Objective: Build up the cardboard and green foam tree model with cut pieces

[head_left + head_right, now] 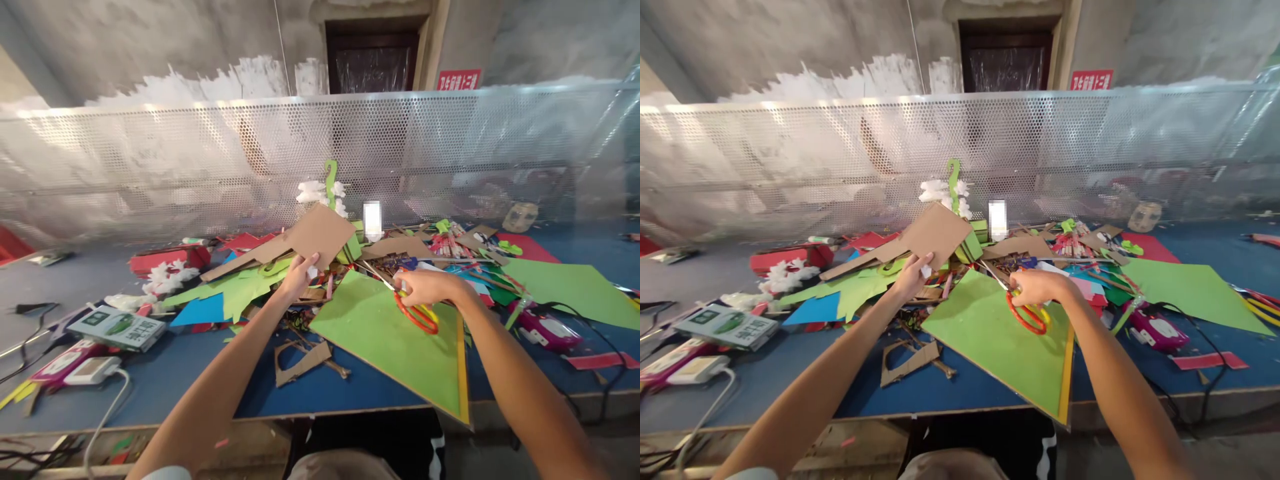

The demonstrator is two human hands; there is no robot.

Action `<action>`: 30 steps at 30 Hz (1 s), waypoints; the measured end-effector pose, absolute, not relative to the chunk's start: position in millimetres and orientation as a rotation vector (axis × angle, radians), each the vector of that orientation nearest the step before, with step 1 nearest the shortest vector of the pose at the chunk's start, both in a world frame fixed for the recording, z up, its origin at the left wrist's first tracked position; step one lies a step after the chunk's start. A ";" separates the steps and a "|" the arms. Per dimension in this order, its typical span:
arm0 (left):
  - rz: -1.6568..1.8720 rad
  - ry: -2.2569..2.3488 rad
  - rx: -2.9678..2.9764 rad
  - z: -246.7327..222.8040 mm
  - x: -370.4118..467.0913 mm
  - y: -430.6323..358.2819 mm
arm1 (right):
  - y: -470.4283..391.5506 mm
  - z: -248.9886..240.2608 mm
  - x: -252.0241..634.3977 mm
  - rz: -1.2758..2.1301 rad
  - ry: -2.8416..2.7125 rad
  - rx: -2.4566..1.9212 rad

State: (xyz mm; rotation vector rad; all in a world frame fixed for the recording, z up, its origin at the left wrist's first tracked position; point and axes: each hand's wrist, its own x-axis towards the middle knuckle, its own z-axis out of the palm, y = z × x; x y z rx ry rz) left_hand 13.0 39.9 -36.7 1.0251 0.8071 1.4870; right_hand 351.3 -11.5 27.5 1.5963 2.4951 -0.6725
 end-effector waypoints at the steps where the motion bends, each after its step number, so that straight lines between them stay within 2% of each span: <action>1: 1.509 0.809 1.009 -36.6 14.7 40.3 | -9.6 27.2 356.0 -0.821 2.541 1.573; 6: 1.630 0.838 0.947 -37.7 21.4 43.0 | -2.5 14.9 355.5 -1.712 2.660 1.132; 10: 1.721 0.834 0.885 -39.8 21.4 45.1 | 2.8 -5.0 330.7 -2.016 2.892 0.942; 13: 1.763 0.792 0.863 -39.6 19.5 44.4 | 5.4 -16.8 313.0 -1.944 3.042 1.002; 21: 1.792 0.808 0.861 -27.8 26.7 33.7 | 1.9 -19.6 300.4 -1.393 3.108 1.312; 30: 1.711 0.747 1.043 -35.6 31.7 33.7 | -7.1 -7.8 303.5 -1.204 3.075 1.200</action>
